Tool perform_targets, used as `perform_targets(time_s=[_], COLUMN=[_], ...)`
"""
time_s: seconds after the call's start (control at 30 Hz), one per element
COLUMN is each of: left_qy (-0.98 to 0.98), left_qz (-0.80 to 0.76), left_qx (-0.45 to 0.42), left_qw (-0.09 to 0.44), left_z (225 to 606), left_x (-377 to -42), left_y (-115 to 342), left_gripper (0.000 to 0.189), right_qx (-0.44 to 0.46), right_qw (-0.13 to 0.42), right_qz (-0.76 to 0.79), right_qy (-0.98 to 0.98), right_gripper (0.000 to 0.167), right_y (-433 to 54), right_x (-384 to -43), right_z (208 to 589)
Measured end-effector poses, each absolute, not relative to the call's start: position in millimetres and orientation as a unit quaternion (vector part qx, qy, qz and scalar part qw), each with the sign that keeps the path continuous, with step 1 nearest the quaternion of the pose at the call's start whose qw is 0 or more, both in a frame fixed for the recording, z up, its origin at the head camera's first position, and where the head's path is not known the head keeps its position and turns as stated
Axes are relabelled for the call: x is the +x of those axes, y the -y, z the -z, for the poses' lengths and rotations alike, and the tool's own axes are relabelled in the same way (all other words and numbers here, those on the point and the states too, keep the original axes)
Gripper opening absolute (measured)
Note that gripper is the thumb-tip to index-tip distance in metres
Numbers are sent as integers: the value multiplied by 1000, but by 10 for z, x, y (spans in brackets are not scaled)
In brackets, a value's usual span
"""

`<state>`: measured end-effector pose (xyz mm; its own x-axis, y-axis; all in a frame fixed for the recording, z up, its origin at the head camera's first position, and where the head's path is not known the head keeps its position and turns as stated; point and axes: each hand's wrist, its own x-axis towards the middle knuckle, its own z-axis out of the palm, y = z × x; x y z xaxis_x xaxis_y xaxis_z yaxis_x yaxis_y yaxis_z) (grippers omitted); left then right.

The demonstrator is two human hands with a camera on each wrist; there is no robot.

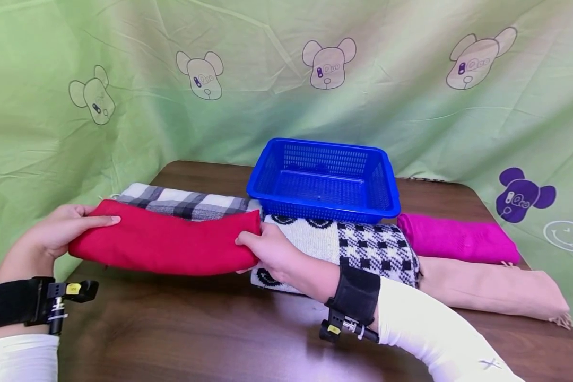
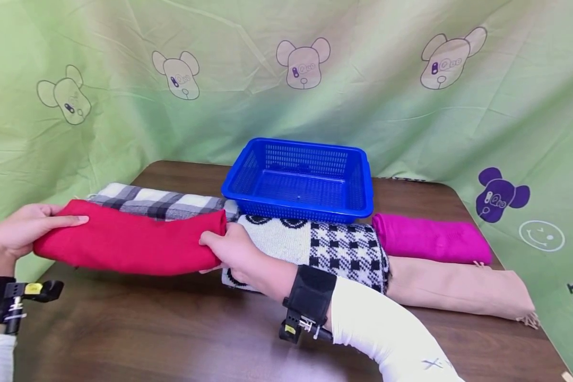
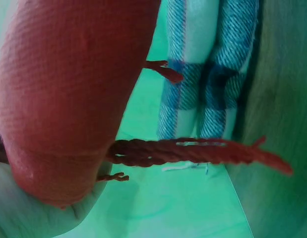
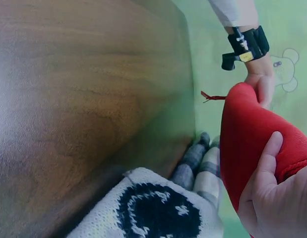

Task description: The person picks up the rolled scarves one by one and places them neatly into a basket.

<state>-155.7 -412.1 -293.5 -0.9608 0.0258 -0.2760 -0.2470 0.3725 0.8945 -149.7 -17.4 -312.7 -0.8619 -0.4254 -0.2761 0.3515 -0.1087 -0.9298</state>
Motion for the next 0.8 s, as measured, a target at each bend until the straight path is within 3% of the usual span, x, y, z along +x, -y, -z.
perform_targets(time_s=[0.8], left_qy=[-817], left_qz=[-565], left_qx=[-47], left_qw=[103], left_z=[2778], left_x=[-1693], left_y=[3689], left_gripper=[20], right_qx=[0], right_qw=[221], right_qz=[747], right_qy=[-628], right_gripper=[40], right_y=[-204], right_x=[-1645], right_z=[3044])
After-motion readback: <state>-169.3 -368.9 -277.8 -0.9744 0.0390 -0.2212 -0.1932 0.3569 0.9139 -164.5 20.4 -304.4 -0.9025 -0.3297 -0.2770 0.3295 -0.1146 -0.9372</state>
